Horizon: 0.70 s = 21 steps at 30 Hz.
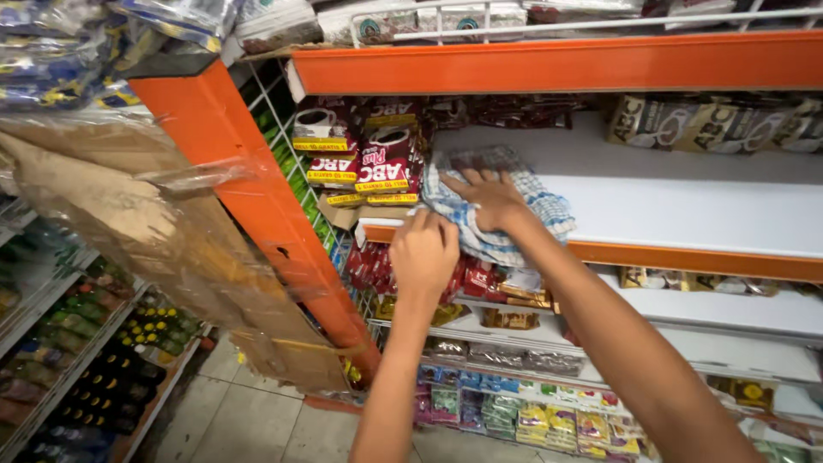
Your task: The person wipes a white shelf surface with a checkered cloth, then uses a blue spray bottle to apply liquid and continues wiping. They then pick up several packages of instant coffee, inspect them, and place them back on the shelf.
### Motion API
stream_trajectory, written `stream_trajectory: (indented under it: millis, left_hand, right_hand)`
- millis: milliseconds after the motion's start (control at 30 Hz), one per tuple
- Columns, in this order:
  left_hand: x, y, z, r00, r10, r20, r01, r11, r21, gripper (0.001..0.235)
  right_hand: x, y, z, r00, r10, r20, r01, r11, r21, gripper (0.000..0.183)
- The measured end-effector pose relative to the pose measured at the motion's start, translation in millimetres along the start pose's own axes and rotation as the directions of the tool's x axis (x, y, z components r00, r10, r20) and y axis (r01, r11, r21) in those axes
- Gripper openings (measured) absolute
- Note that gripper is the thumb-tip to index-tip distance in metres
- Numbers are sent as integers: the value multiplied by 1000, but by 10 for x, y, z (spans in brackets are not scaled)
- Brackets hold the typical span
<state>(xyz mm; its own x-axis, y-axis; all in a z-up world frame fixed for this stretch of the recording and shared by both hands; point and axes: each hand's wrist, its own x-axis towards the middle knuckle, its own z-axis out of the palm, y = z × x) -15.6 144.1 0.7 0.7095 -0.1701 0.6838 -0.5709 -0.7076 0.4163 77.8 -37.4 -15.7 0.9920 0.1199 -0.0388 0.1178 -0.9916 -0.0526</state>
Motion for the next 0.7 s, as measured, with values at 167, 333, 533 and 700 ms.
stream_trajectory:
  millis: [167,333,533,700]
  left_hand:
    - [112,81,307,991,33,131,-41,997,62,32]
    - [444,180,862,823,-16,568,-128,969,213,76]
    - [804,679,1138,620,-89,779,-167,956,242,81]
    - [494,1475,1464,603,169,780,-310,950,34,79]
  right_hand:
    - [-590,480,-101,997,79,0,-79,996,-28,107]
    - [-1500,2097,171,985,163,54,-113,854,-508,72]
    - [-2974,2857,343,748,222,-626,-225,971,76,38]
    - [-3667,2330,815,389,440,-809,-195,898,394,25]
